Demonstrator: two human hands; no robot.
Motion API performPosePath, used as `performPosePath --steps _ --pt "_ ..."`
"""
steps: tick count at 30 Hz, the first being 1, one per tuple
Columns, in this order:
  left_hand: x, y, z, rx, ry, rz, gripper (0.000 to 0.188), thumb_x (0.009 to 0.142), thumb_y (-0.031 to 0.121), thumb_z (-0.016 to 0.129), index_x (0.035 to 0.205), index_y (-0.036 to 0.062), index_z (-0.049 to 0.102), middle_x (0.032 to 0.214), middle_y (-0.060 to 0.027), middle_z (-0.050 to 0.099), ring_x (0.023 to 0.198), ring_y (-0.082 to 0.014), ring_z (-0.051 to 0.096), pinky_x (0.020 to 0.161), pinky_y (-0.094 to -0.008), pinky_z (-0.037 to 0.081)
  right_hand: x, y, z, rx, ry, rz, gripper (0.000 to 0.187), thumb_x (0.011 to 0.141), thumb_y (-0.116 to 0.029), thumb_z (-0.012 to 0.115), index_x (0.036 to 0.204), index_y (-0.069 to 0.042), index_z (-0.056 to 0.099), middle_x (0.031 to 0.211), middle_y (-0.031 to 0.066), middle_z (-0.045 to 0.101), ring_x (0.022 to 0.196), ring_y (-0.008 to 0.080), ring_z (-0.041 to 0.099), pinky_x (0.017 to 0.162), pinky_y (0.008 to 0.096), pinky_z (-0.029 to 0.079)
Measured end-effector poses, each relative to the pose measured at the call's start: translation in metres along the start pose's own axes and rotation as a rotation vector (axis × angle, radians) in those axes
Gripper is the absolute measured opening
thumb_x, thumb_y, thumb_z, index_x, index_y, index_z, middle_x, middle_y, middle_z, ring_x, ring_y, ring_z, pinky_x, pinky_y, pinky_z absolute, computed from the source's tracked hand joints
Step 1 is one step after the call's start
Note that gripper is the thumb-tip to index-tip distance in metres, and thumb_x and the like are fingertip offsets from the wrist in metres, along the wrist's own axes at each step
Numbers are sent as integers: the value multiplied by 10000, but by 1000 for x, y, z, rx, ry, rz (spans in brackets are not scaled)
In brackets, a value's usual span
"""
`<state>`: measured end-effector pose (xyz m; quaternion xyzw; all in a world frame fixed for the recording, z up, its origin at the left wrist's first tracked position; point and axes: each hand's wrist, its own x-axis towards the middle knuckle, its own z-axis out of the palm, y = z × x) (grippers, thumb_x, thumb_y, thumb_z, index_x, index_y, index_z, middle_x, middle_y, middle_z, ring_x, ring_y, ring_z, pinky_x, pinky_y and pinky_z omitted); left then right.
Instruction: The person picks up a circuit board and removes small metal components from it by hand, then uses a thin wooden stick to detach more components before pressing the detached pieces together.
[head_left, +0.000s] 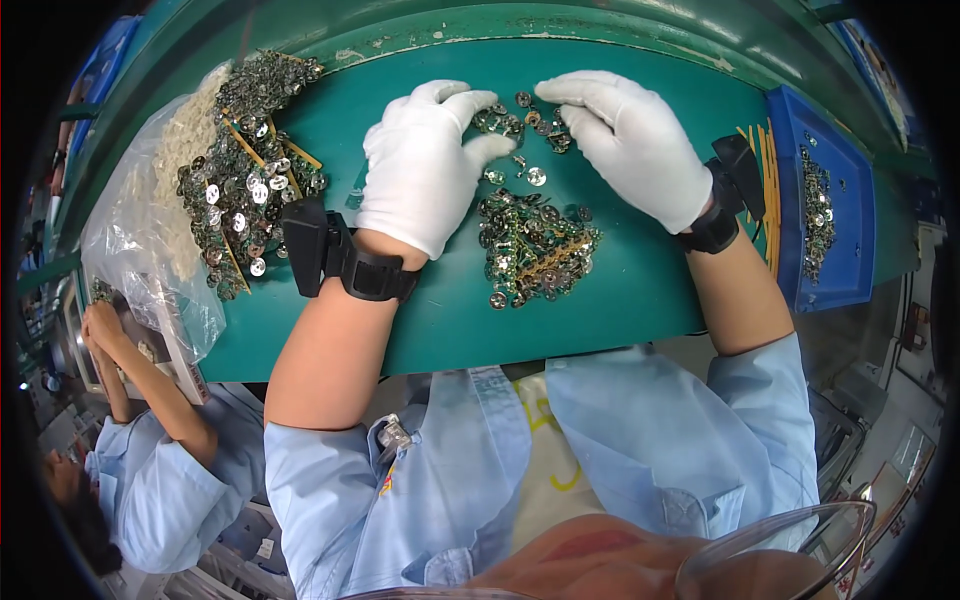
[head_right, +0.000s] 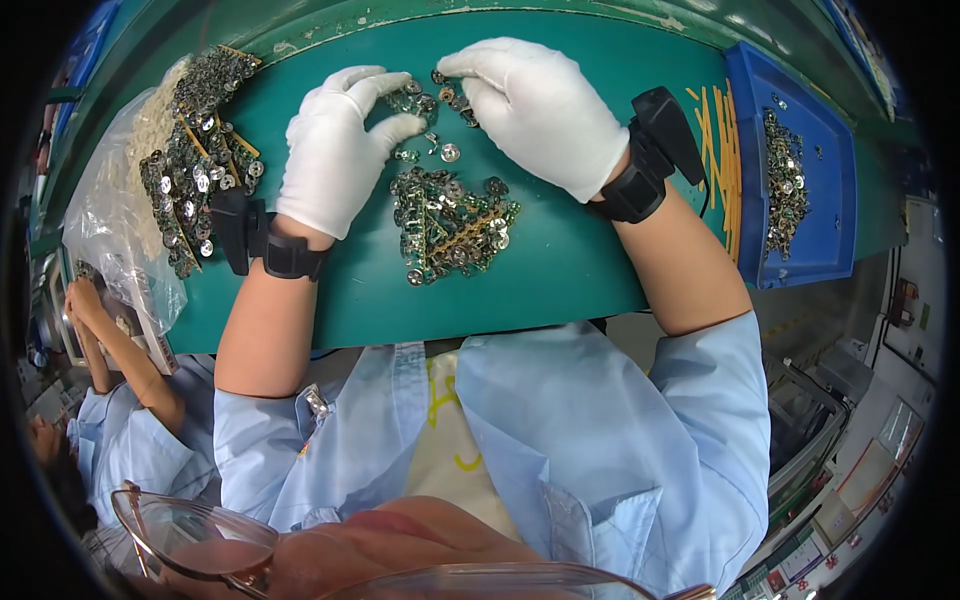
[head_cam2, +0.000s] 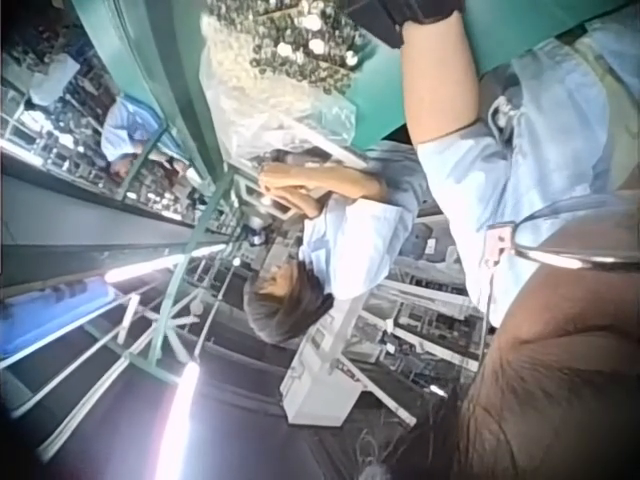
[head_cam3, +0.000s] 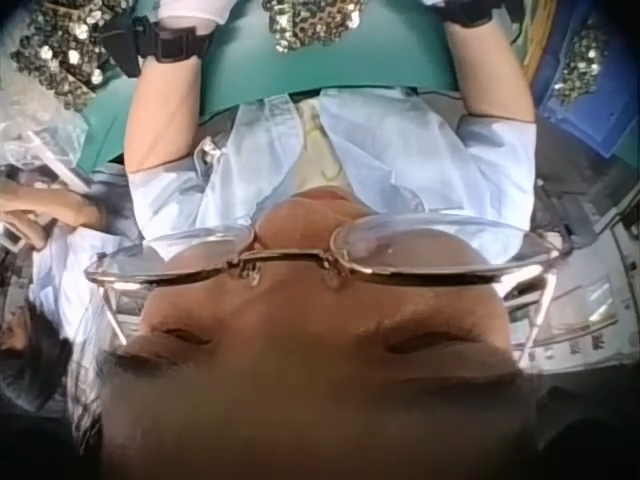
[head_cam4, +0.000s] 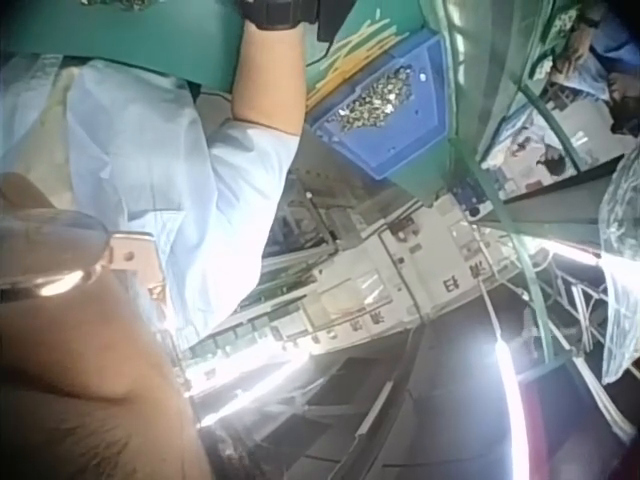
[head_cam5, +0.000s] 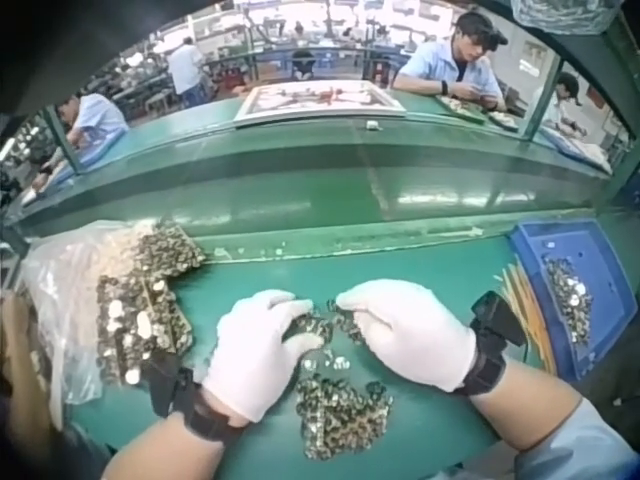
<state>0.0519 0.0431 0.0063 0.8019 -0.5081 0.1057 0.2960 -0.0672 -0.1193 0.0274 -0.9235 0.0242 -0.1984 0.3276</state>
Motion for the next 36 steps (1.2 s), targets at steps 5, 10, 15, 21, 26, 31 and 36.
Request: performPosePath --steps 5,10,15,21,26,31,36 --pt "2 -6 -7 -17 -151 -138 263 713 261 703 912 93 665 872 -109 622 816 -284 592 714 -387 460 1 -1 1 -19 -65 -15 202 817 -33 546 1000 7 621 985 149 625 887 254 607 789 309 481" --pt "3 -8 -7 -118 -175 -235 232 699 220 717 867 71 659 774 -106 615 756 -282 597 681 -377 471 2 -2 0 4 -12 35 183 813 -51 579 979 7 630 951 137 628 847 235 613 770 299 485" --pt "4 -7 -4 -489 27 -157 185 697 128 726 836 38 642 738 -101 620 716 -221 603 653 -318 485 3 -7 1 -14 57 -57 171 805 -96 620 940 8 634 893 117 623 800 198 610 741 277 483" --pt "5 19 -13 -905 -60 -413 192 745 79 702 884 -20 615 797 -88 634 730 -143 591 686 -255 473 4 -14 -7 319 -100 360 191 821 -163 646 876 19 626 813 65 614 775 130 587 720 229 455" --pt "8 14 -19 -1251 -118 -607 204 794 71 663 938 -54 588 849 -71 625 749 -115 576 707 -228 457 2 -15 -12 721 -160 511 217 863 -188 609 882 28 622 790 39 606 776 109 564 736 218 435" --pt "6 14 -20 -1371 -206 -657 189 819 73 637 964 -38 588 860 -65 622 750 -103 569 705 -217 453 0 -16 -6 806 -85 431 226 885 -193 575 902 27 620 810 42 604 776 114 556 749 231 436" --pt "2 15 -14 -1397 -229 -725 181 835 91 624 963 -33 590 857 -64 622 751 -105 571 711 -219 454 -1 -16 -5 749 -75 367 241 897 -196 554 950 30 619 870 54 616 811 119 563 767 237 440"
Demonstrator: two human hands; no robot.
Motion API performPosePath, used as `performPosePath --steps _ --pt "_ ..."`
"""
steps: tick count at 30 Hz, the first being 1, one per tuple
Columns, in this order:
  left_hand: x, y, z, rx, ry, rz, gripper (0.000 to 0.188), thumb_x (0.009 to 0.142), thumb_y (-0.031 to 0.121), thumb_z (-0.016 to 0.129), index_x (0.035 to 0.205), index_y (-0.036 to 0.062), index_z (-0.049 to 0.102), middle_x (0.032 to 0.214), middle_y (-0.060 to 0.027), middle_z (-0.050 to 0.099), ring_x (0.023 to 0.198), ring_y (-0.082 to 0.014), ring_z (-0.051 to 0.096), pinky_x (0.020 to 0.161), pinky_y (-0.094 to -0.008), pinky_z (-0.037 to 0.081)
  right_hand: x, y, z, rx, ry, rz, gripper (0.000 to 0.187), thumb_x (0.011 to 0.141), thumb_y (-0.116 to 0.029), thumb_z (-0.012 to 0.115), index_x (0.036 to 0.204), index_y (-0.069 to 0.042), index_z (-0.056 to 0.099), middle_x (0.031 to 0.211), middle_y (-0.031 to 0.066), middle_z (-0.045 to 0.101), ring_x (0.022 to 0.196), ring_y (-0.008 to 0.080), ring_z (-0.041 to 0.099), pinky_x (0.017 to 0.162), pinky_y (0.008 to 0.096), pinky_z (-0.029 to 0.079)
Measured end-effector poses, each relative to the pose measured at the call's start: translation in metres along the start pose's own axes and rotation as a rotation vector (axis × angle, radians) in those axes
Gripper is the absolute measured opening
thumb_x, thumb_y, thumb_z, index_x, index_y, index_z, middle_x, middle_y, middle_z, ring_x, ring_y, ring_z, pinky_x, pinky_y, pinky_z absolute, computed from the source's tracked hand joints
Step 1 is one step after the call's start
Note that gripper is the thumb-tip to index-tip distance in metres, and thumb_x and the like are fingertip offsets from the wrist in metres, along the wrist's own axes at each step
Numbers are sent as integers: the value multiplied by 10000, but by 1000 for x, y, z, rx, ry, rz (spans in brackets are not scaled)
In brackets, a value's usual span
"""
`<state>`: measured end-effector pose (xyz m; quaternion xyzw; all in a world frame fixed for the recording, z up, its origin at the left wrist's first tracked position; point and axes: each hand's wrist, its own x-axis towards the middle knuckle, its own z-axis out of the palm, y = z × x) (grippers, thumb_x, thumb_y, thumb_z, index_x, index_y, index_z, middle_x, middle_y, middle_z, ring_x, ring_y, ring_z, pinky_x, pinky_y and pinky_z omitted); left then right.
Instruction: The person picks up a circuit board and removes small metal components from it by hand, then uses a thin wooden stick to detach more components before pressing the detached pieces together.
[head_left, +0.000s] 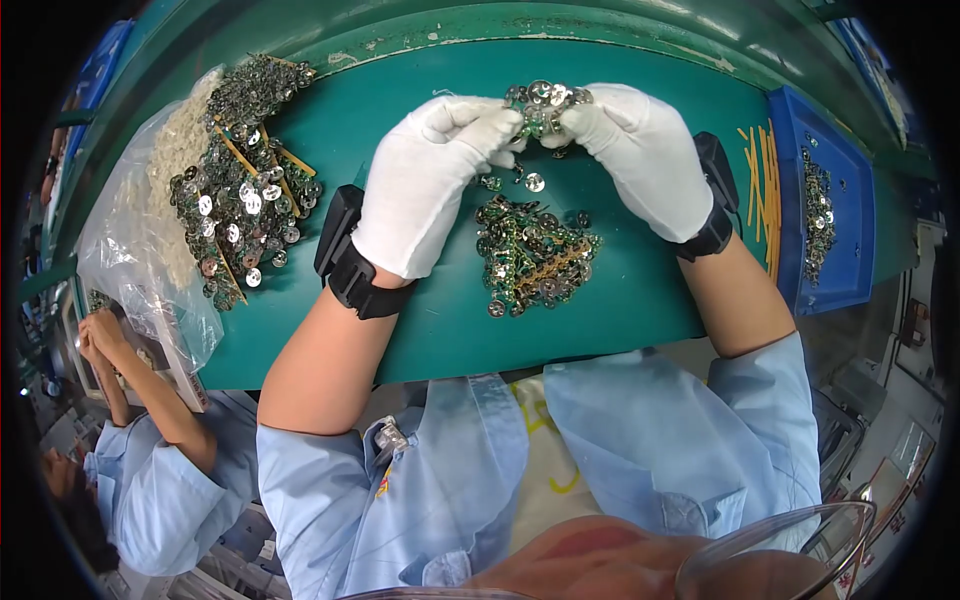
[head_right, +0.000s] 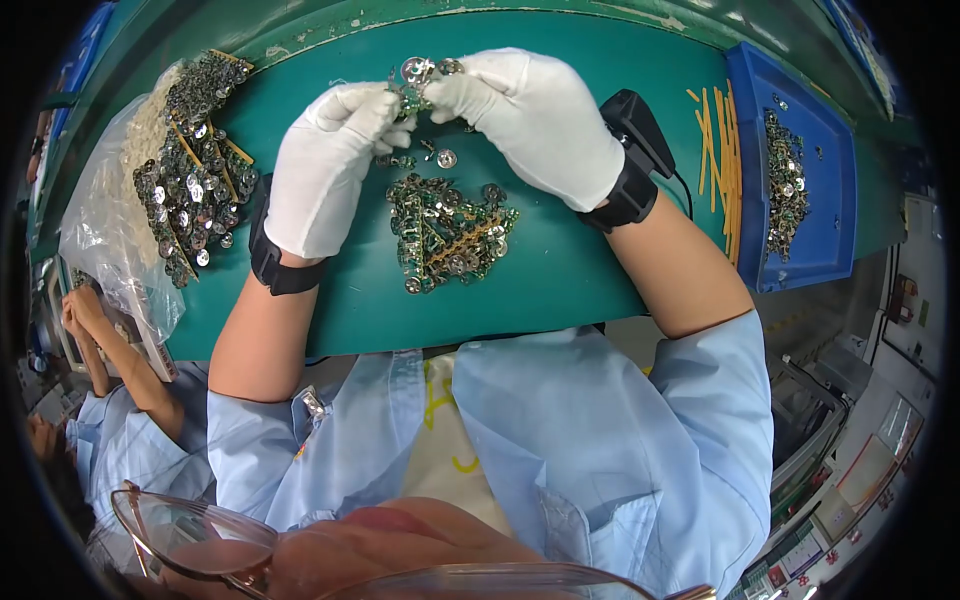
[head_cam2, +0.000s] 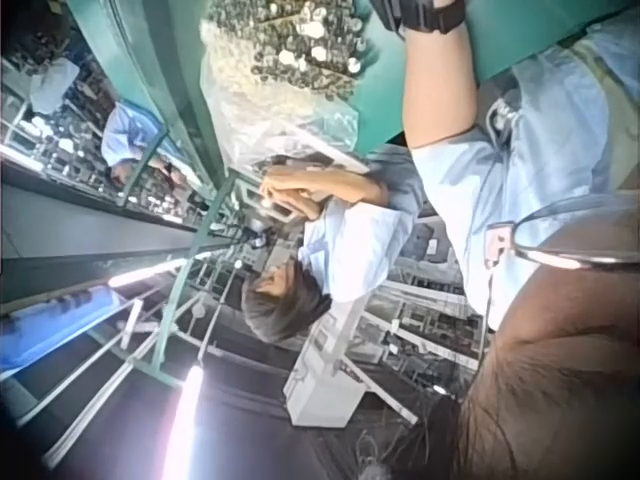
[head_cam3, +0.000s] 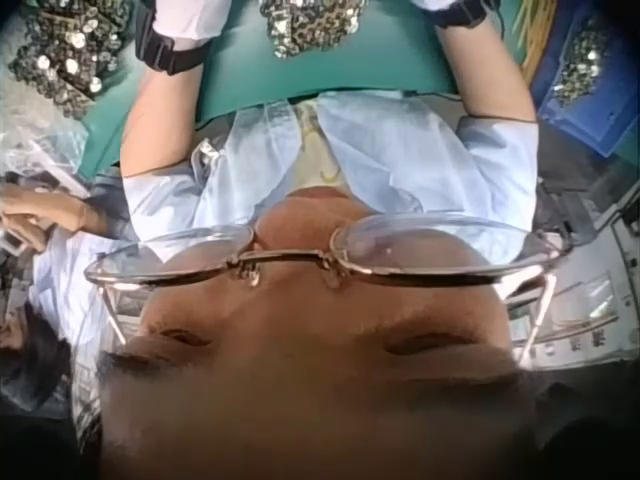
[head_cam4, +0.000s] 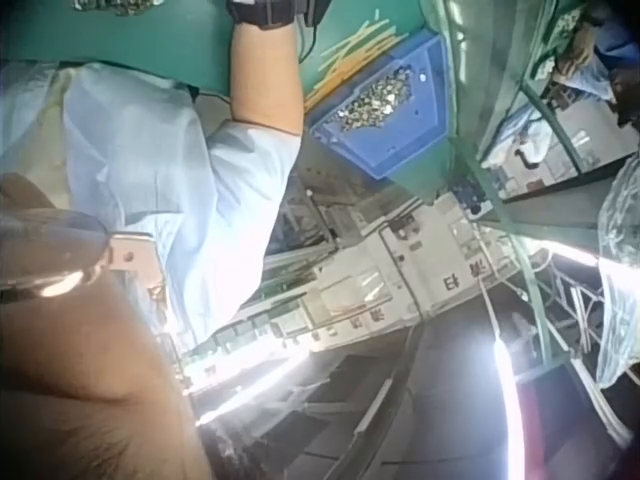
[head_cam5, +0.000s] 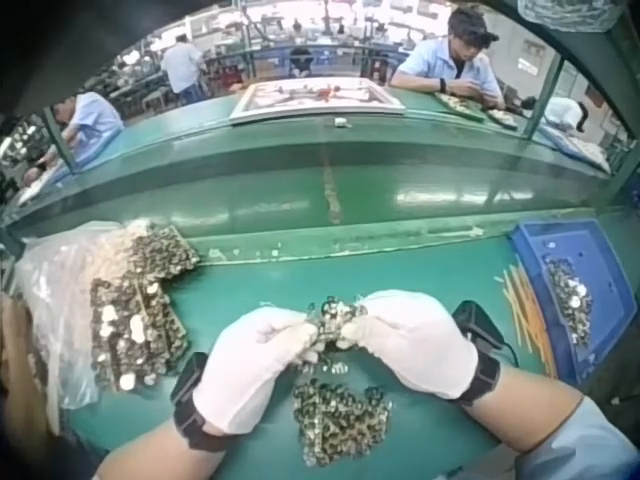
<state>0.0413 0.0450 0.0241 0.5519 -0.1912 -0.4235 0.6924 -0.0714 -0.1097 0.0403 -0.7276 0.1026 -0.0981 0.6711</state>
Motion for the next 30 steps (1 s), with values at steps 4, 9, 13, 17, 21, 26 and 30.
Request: performPosePath --steps 4,9,13,17,21,26,30 --pt "-1 3 2 -11 60 43 193 853 104 607 983 -38 592 862 -62 624 753 -100 569 704 -216 453 3 -1 -4 -37 50 66 242 889 -186 568 978 33 618 885 58 616 821 123 566 772 233 439" --pt "-5 2 8 129 -62 70 222 872 117 585 1037 -31 586 873 -46 612 751 -84 552 697 -207 445 0 -1 3 -72 113 -19 205 864 -141 596 972 29 635 871 51 609 816 122 561 776 226 436" --pt "-8 1 6 184 -146 22 218 879 115 572 1046 -24 584 862 -31 594 754 -75 539 696 -201 440 -2 -5 5 -181 57 -105 175 847 -109 612 953 24 650 885 50 606 823 120 555 781 227 435" --pt "-8 3 5 110 -189 62 192 882 110 566 1019 -22 590 842 -17 581 755 -73 535 695 -199 440 -3 -2 6 -209 11 -161 186 843 -105 618 972 25 644 895 51 600 819 118 545 779 236 433" --pt "-8 2 4 54 -187 46 188 887 125 562 1011 -13 591 835 -14 583 755 -78 536 700 -204 435 -4 -5 12 112 -3 -36 222 848 -114 616 1018 28 623 883 43 592 803 111 532 767 246 429" --pt "-10 0 11 54 -137 47 193 897 173 558 999 13 592 844 -17 589 748 -84 530 700 -207 414 -4 1 5 -2 61 -6 244 865 -129 598 1051 29 596 892 37 596 815 107 538 770 244 431" --pt "-10 8 14 49 -110 61 158 890 127 556 963 -5 603 851 -15 600 733 -75 538 693 -199 433 0 1 -5 0 213 52 208 861 -121 603 1012 23 601 891 40 609 842 104 550 783 234 433"
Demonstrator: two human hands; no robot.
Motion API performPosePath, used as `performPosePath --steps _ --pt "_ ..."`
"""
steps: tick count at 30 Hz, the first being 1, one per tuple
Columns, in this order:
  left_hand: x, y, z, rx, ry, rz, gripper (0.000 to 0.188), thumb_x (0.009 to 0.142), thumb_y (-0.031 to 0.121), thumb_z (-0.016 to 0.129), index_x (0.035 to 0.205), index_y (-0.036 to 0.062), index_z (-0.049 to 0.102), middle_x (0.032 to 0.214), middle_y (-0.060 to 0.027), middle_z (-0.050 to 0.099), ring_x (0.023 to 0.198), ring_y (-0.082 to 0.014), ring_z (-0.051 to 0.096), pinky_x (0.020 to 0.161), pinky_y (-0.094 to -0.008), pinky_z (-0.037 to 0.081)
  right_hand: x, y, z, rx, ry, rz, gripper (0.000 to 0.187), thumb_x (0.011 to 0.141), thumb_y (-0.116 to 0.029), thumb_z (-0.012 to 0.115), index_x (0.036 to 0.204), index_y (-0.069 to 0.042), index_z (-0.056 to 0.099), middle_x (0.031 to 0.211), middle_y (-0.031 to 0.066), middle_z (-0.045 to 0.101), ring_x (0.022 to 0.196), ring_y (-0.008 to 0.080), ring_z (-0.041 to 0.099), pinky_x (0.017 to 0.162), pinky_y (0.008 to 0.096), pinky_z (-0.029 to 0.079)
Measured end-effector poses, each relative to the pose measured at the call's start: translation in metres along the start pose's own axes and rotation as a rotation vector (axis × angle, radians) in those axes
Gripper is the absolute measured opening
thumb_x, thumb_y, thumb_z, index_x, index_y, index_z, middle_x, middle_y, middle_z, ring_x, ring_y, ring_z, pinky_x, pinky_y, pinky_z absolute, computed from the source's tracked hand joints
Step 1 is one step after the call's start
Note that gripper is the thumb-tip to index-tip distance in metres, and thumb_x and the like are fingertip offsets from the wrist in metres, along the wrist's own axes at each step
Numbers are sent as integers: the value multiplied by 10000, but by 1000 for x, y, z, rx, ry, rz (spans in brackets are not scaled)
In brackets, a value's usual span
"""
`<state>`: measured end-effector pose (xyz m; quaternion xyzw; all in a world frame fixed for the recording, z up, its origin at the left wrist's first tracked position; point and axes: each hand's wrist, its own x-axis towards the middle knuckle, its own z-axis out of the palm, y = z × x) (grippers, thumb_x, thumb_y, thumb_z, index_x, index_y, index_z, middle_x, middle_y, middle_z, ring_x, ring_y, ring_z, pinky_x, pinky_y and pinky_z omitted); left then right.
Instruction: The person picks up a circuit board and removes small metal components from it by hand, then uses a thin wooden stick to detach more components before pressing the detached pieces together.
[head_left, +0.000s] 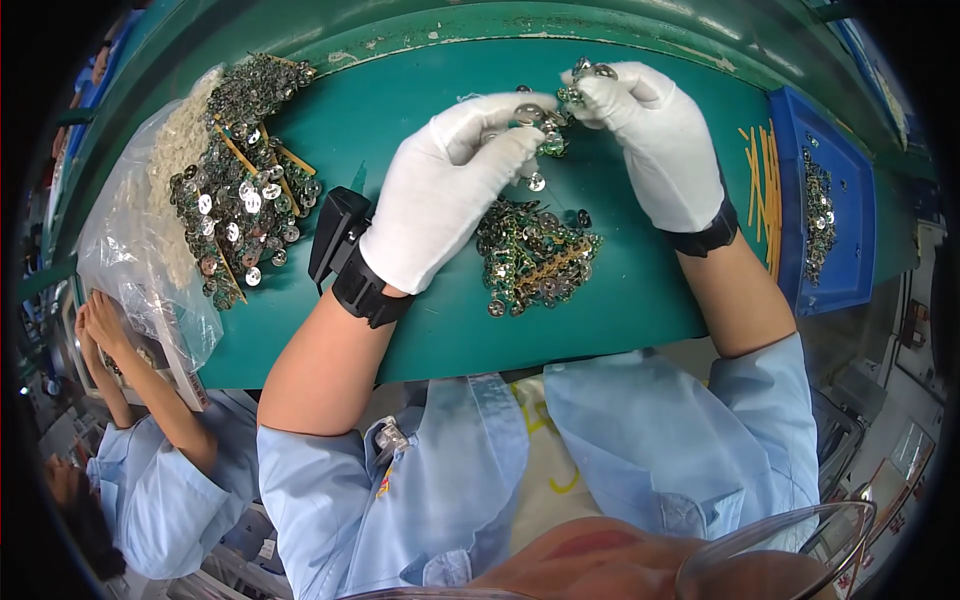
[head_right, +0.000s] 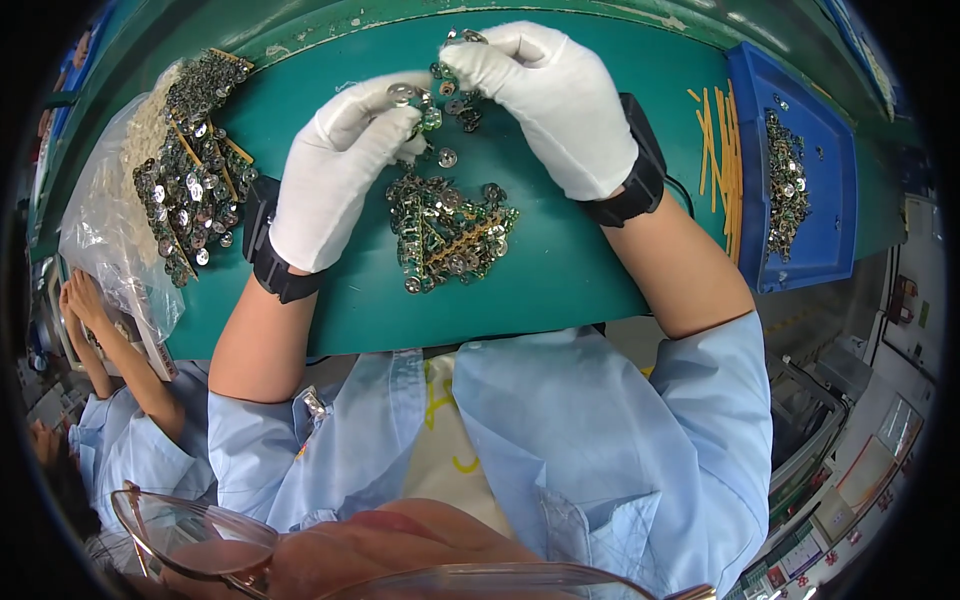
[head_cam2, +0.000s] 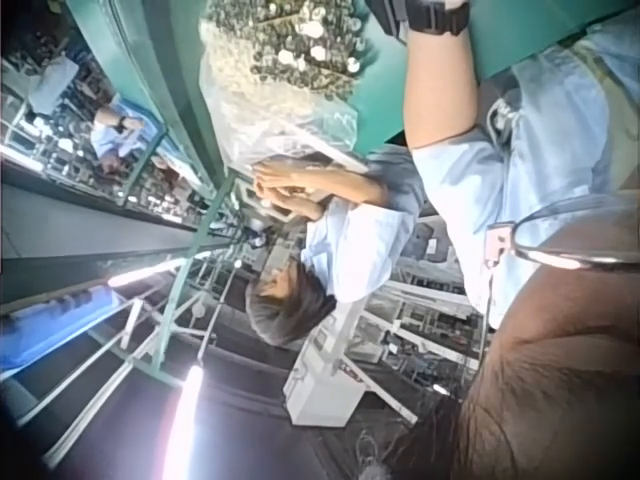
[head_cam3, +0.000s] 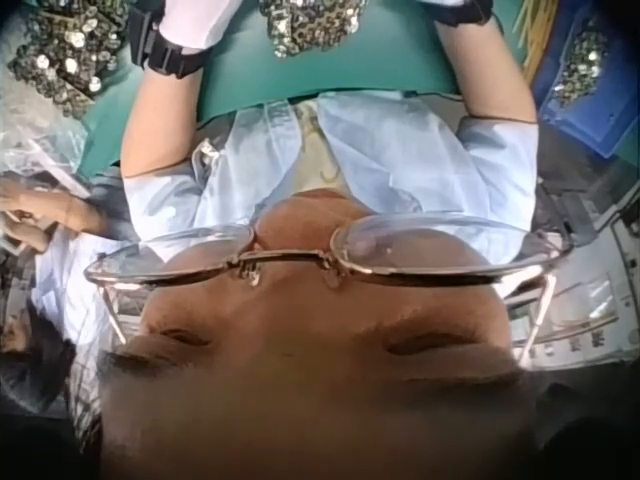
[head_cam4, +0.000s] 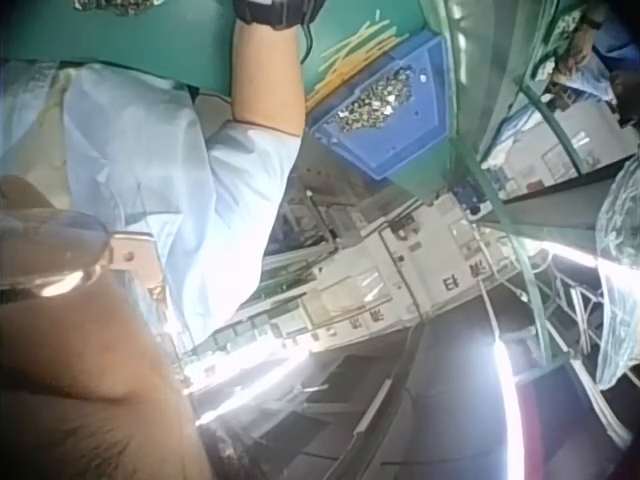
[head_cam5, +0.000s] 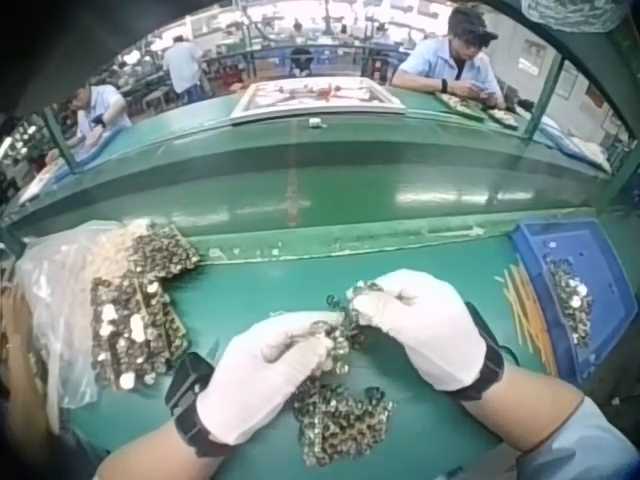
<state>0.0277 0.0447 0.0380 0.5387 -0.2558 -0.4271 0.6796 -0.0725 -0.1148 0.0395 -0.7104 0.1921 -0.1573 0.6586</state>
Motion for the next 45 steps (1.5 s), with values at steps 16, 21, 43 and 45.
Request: performPosePath --steps 16,21,43,45 --pt "-2 -1 1 71 64 -9 136 845 146 628 823 12 629 743 26 589 686 -32 497 617 -172 388 -11 -4 15 -237 -164 -206 236 833 -99 638 1029 22 587 911 41 609 834 83 551 749 213 443" --pt "-3 -1 0 162 94 -2 115 848 119 612 829 6 629 734 21 586 670 -28 487 597 -173 385 -14 -7 22 31 -126 -27 207 839 -104 633 998 18 585 870 32 598 796 82 539 729 209 432" --pt "-11 3 20 131 163 17 98 800 38 639 866 -26 605 772 -8 616 704 -36 532 644 -175 423 -18 5 23 415 -174 141 193 875 -190 595 951 -18 552 892 19 560 835 85 522 757 231 422" --pt "-9 0 19 2 189 14 106 781 35 659 856 -20 608 757 2 610 692 -28 523 633 -166 413 -18 5 23 395 -165 143 192 876 -190 595 951 -19 551 897 17 557 843 85 521 762 230 421"
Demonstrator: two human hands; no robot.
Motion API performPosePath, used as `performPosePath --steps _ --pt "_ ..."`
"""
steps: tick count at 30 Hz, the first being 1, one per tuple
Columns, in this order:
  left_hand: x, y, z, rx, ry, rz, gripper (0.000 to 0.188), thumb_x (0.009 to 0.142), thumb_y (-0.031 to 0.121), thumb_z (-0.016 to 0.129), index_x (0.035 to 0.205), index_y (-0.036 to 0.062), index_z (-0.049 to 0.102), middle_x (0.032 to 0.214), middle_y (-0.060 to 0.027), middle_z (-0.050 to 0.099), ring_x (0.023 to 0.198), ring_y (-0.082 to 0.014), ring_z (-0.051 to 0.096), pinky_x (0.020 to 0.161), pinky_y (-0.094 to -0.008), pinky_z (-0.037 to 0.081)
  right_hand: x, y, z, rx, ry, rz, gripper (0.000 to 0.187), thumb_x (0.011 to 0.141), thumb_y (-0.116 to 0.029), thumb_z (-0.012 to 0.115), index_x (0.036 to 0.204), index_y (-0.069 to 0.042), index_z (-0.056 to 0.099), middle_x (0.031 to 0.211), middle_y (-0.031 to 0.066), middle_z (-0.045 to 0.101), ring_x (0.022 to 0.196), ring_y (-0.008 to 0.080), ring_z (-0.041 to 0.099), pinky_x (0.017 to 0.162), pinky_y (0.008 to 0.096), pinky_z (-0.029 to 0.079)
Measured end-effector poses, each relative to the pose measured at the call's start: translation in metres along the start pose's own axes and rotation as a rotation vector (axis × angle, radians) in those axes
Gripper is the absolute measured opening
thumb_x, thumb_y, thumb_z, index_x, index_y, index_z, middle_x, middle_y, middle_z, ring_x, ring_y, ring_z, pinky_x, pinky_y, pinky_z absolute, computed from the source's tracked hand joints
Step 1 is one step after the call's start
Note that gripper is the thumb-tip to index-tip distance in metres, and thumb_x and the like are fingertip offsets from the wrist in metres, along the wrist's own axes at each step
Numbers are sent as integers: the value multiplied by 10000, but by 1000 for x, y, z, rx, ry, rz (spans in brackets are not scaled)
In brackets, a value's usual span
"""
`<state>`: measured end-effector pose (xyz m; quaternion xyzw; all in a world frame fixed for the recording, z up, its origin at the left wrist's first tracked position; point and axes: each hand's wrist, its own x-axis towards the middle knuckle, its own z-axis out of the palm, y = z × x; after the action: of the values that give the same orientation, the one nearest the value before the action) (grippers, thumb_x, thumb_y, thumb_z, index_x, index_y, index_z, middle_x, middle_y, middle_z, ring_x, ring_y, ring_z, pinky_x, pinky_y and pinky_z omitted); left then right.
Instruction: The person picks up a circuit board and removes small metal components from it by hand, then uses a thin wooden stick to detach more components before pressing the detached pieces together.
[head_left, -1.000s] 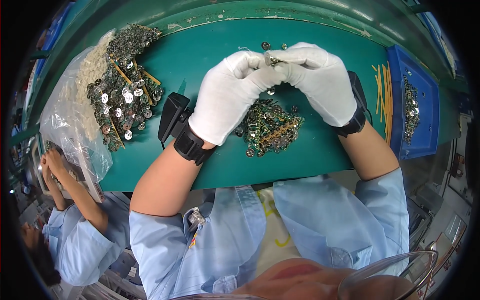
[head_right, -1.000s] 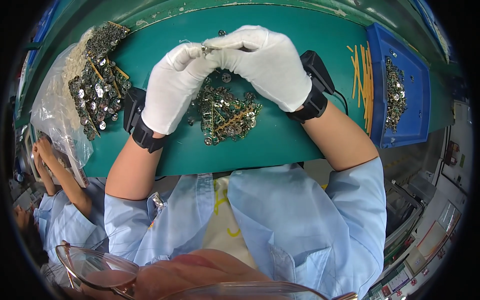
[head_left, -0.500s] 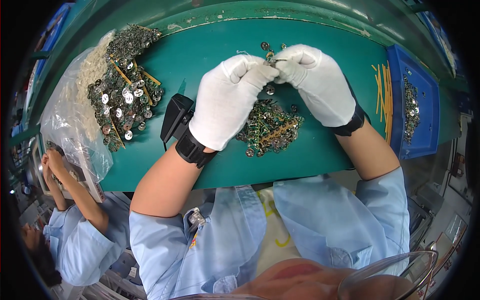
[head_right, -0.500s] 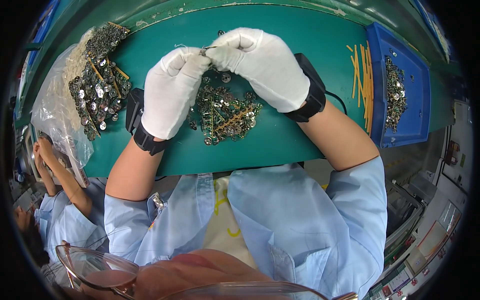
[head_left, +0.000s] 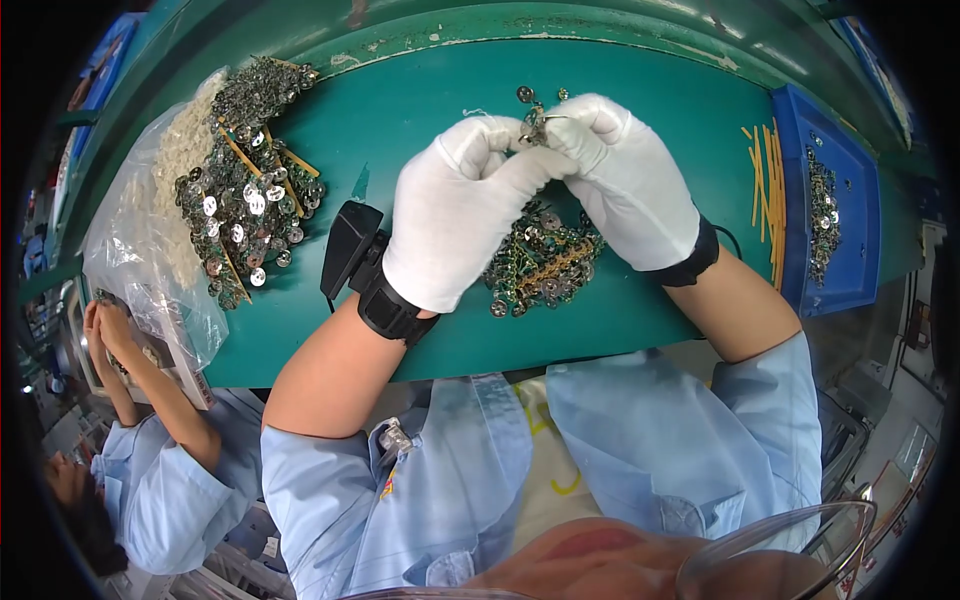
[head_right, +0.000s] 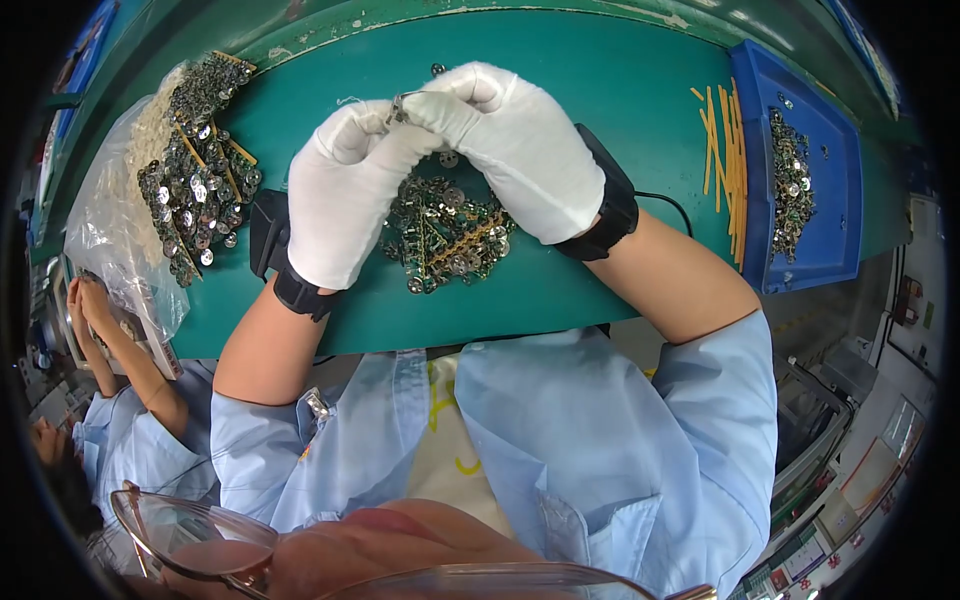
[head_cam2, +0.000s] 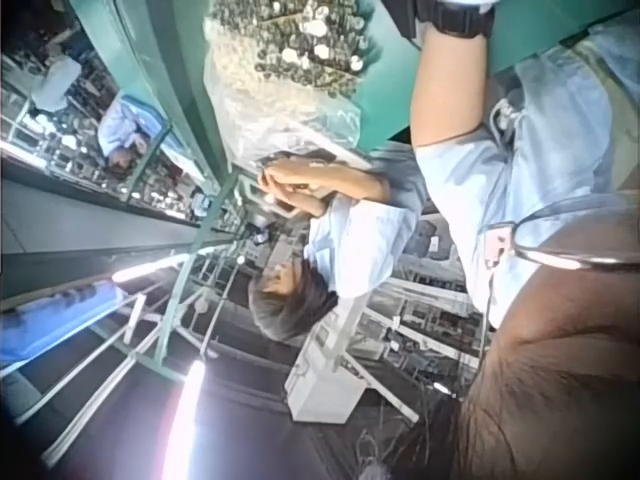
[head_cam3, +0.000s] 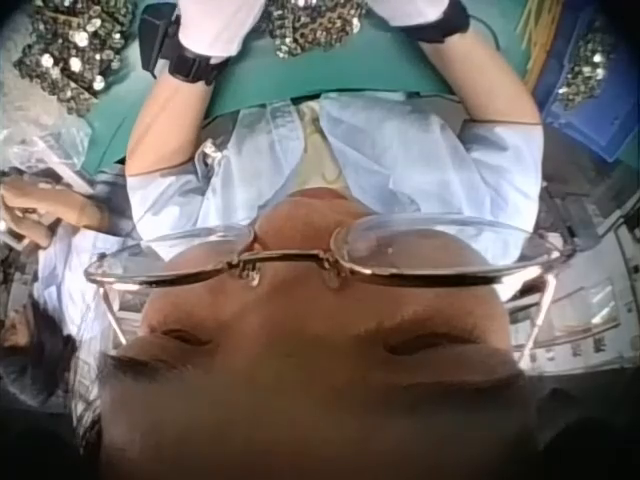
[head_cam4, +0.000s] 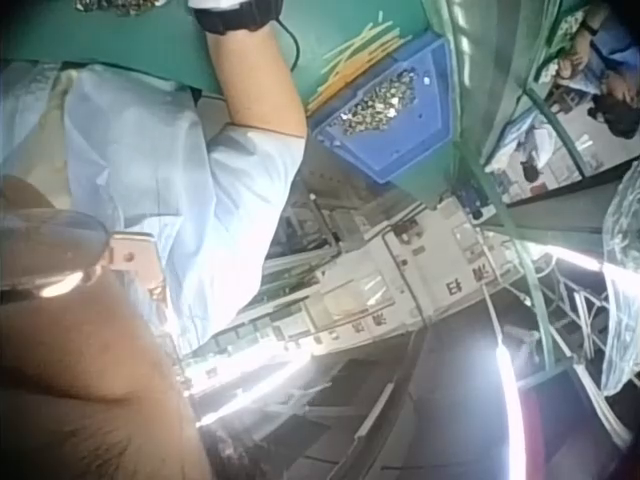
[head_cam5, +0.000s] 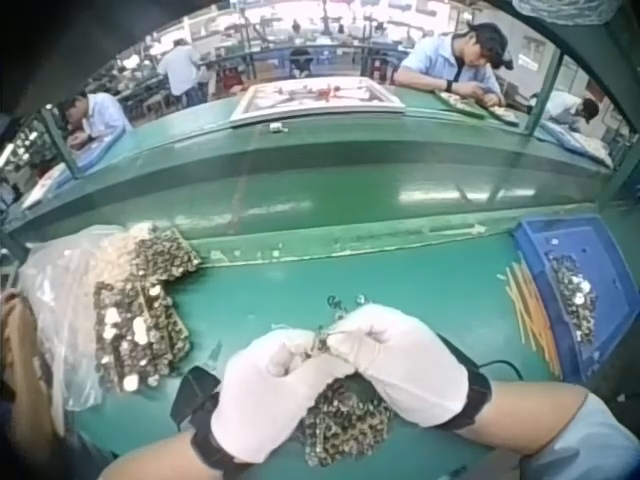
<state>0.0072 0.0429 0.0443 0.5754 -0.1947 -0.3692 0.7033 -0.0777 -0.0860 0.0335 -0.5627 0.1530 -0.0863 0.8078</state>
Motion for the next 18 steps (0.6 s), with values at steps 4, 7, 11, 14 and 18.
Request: performPosePath --steps 4,7,11,14,18 --pt "0 0 1 -1 -5 -25 102 776 37 664 845 -16 611 735 15 598 676 -24 511 621 -164 405 -1 2 -3 27 -6 28 203 877 -197 593 961 -17 549 899 19 559 845 91 526 770 231 423" --pt "0 -2 -1 31 -12 -49 94 775 33 661 839 -16 611 742 12 605 684 -28 518 626 -166 409 -2 3 -2 258 -67 58 218 876 -207 595 973 -17 547 907 24 561 847 101 534 774 236 431" --pt "-2 -5 -1 76 1 -16 82 780 22 650 835 -21 608 759 -3 620 708 -39 540 646 -172 424 -2 2 2 347 -50 98 211 876 -195 594 983 -20 547 915 29 565 847 103 539 779 233 437" --pt "-2 -5 0 78 -11 18 97 793 10 630 874 -32 599 795 -34 629 732 -69 566 682 -188 445 -2 6 -3 386 -110 75 220 873 -199 596 989 -19 546 920 33 566 854 102 539 788 232 437" --pt "-2 -5 0 17 -50 37 128 809 -9 606 930 -44 586 836 -64 635 757 -104 592 723 -206 468 -3 5 -4 402 -151 72 236 869 -213 600 990 -17 549 927 36 568 859 104 537 796 232 433"
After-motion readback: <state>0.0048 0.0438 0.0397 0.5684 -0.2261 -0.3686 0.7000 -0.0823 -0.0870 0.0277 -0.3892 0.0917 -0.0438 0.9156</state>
